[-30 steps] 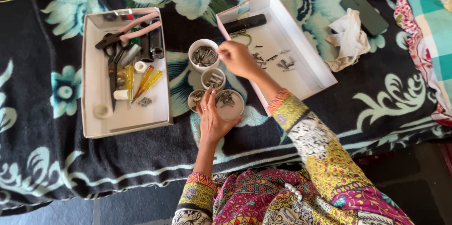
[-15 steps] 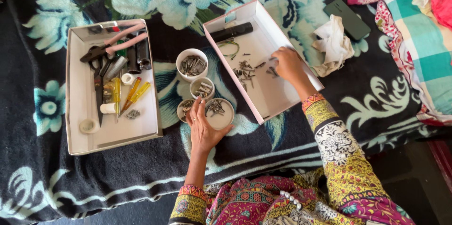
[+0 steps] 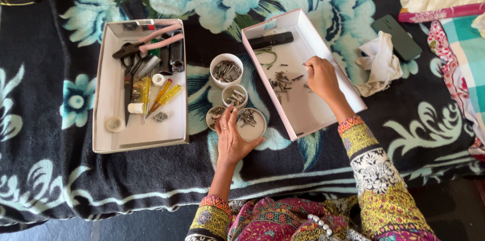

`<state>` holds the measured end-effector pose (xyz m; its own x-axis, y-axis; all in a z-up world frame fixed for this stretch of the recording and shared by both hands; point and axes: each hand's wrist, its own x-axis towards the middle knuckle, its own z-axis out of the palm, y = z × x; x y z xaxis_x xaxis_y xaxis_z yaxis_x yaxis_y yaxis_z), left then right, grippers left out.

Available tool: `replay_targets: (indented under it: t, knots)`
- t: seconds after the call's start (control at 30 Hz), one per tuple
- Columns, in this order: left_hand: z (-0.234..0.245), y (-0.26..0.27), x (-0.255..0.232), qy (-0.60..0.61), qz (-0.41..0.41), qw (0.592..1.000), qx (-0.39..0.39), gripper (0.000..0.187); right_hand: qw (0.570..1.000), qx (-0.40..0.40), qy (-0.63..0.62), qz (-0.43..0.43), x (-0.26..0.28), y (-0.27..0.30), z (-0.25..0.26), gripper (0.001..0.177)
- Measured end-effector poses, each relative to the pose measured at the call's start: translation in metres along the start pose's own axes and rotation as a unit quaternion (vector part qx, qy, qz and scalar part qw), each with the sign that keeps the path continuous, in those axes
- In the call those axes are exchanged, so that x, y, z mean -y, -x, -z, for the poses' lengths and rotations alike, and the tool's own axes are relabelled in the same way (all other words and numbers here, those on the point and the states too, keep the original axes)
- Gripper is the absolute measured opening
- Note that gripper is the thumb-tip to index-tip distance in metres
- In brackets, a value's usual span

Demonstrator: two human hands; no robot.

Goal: The person sorts small metal fasteners by hand, picking them up from a white tray and placing them into small white bowls. The person also handles a small metal piece between their fingers, appearing to inspect or adjust it before placing it into a bowl.

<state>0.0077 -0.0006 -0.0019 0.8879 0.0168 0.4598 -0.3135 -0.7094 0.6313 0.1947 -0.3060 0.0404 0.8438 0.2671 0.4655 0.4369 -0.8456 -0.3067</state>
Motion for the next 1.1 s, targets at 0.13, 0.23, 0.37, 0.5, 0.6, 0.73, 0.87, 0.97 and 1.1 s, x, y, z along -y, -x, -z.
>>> replay_targets:
  t: [0.13, 0.23, 0.37, 0.5, 0.6, 0.73, 0.87, 0.97, 1.1]
  knots:
    - [0.001, -0.002, -0.002, 0.002, 0.008, 1.000, 0.008, 0.124, 0.987, -0.009, -0.159, -0.016, 0.042, -0.018, -0.004, 0.006]
    - [0.001, -0.002, -0.002, -0.004, 0.006, 1.000, 0.007, 0.125, 0.962, 0.003, -0.270, -0.032, 0.073, -0.034, -0.015, 0.007]
    - [0.000, -0.002, -0.001, -0.003, -0.006, 1.000, -0.002, 0.125, 0.955, 0.016, -0.297, -0.018, 0.118, -0.055, -0.048, 0.006]
    - [0.000, -0.002, -0.002, -0.005, -0.006, 1.000, -0.010, 0.126, 0.951, 0.014, -0.309, 0.014, 0.161, -0.061, -0.084, 0.005]
    - [-0.001, -0.002, -0.001, -0.004, 0.001, 1.000, -0.005, 0.126, 0.966, 0.041, -0.252, -0.032, 0.177, -0.059, -0.106, 0.003]
    - [-0.001, -0.003, -0.001, -0.005, -0.006, 1.000, -0.008, 0.126, 0.972, -0.040, -0.231, 0.025, 0.181, -0.060, -0.120, 0.004]
    - [-0.001, -0.002, -0.001, -0.007, -0.012, 1.000, -0.018, 0.127, 0.965, 0.025, -0.260, -0.001, 0.182, -0.059, -0.098, 0.007]
    - [-0.001, -0.001, -0.001, -0.006, -0.010, 1.000, -0.015, 0.127, 0.948, 0.067, -0.312, -0.001, 0.156, -0.059, -0.070, 0.010]
    - [-0.001, -0.001, 0.000, -0.007, -0.020, 1.000, -0.016, 0.127, 0.939, 0.097, -0.318, -0.088, 0.078, -0.060, -0.037, 0.020]
